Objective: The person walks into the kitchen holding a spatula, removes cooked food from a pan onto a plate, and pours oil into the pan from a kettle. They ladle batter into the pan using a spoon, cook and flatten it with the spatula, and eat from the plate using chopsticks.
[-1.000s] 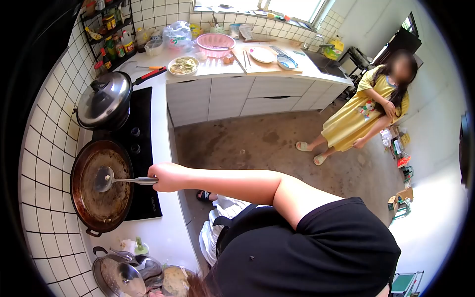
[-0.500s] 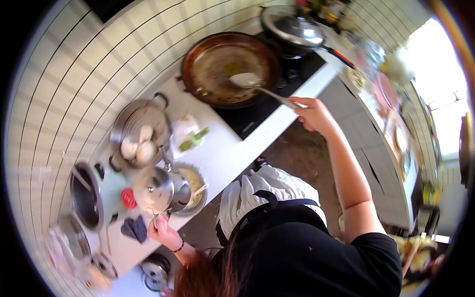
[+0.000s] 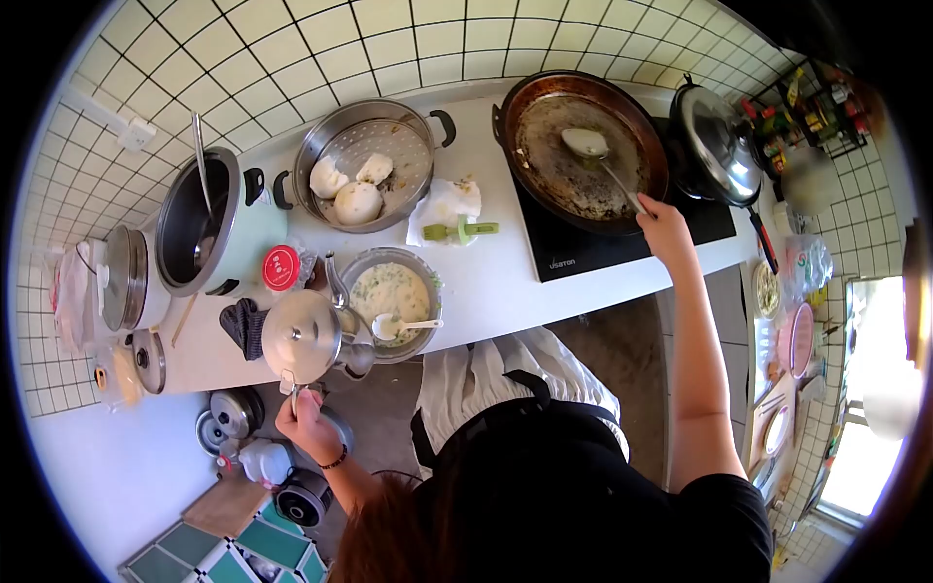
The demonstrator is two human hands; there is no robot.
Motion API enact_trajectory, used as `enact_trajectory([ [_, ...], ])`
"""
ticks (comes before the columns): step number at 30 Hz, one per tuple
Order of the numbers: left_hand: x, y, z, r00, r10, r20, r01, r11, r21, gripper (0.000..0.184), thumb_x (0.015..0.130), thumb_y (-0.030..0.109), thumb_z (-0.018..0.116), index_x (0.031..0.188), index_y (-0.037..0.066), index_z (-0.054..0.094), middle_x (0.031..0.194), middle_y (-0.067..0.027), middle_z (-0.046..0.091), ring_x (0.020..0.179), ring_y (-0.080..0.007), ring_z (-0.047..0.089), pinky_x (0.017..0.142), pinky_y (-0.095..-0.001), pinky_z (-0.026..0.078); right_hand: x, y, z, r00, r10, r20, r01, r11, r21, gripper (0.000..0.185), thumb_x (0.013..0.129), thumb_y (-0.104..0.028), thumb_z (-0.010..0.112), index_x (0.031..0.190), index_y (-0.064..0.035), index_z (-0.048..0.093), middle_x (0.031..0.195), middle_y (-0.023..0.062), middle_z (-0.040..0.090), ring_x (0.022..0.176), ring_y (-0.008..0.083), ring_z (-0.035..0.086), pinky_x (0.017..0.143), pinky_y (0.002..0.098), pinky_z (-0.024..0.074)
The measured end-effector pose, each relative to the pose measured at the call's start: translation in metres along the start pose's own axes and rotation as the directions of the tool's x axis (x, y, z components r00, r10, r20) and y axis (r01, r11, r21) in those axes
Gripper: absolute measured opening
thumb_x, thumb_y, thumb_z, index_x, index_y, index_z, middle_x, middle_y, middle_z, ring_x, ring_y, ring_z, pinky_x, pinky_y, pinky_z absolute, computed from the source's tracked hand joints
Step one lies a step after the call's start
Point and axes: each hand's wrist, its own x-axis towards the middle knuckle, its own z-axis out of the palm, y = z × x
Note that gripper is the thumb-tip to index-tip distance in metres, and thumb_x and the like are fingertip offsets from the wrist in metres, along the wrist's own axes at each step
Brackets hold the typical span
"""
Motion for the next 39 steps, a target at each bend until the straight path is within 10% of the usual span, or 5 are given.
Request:
enact_trajectory([
  [6,0.029,-0.006,0.031,0.999,-0.005,-0.038,0.002,0.998,-0.064,0.027,0.079,0.005,0.053,0.055,-0.001,0.044,0.056,-0.0014,0.046,0.052,-0.0074,0.036,0.050,-0.0235,0.029,-0.066,0.003,-0.023,0.982,0.134,0.133,-0.144,0.987,0.073,0.038,0.081,-0.014,0.057,0.119,-0.0088,0.059,0.094,0.0142,0.066,0.078,0.0202,0.062,0.076,0.0300,0.0461],
  [13,0.073,-0.021,0.067,0.999,0.020,-0.039,-0.027,0.982,-0.189,0.023,0.079,0.008,0.059,0.060,-0.002,0.052,0.054,0.0011,0.043,0.049,-0.0051,0.035,0.052,-0.0221,0.031,-0.050,0.036,-0.032,0.982,0.171,-0.078,-0.166,0.984,0.057,0.035,0.084,-0.009,0.055,0.119,-0.0031,0.058,0.092,0.0125,0.067,0.076,0.0144,0.059,0.072,0.0294,0.0464],
  [26,0.215,-0.065,0.179,0.997,0.031,0.069,-0.021,0.990,-0.142,0.033,0.078,0.021,0.065,0.055,0.000,0.052,0.053,0.0004,0.048,0.049,-0.0064,0.039,0.047,-0.0239,0.027,0.047,0.009,-0.005,0.996,0.071,-0.046,-0.076,0.990,-0.121,0.037,0.087,-0.016,0.051,0.122,-0.0052,0.055,0.112,0.0161,0.062,0.100,0.0263,0.061,0.086,0.0307,0.0442],
  [32,0.265,-0.093,0.230,0.989,0.126,0.081,-0.131,0.989,0.063,0.038,0.076,0.026,0.065,0.055,-0.002,0.052,0.051,-0.0017,0.048,0.049,-0.0085,0.042,0.047,-0.0268,0.031,-0.027,0.022,-0.028,0.995,0.097,-0.014,-0.099,0.988,-0.120,0.038,0.085,-0.011,0.055,0.122,-0.0059,0.056,0.078,0.0063,0.064,0.061,0.0112,0.053,0.057,0.0267,0.0430],
  [39,0.296,-0.123,0.259,0.984,0.154,0.093,-0.165,0.979,0.122,0.037,0.075,0.025,0.066,0.057,-0.004,0.052,0.048,0.0003,0.045,0.049,-0.0078,0.039,0.047,-0.0272,0.031,-0.079,0.028,-0.036,0.949,0.310,-0.063,-0.286,0.925,0.251,0.036,0.088,-0.009,0.054,0.124,-0.0091,0.056,0.055,-0.0092,0.035,0.041,0.0001,0.027,0.035,0.0179,0.0191],
])
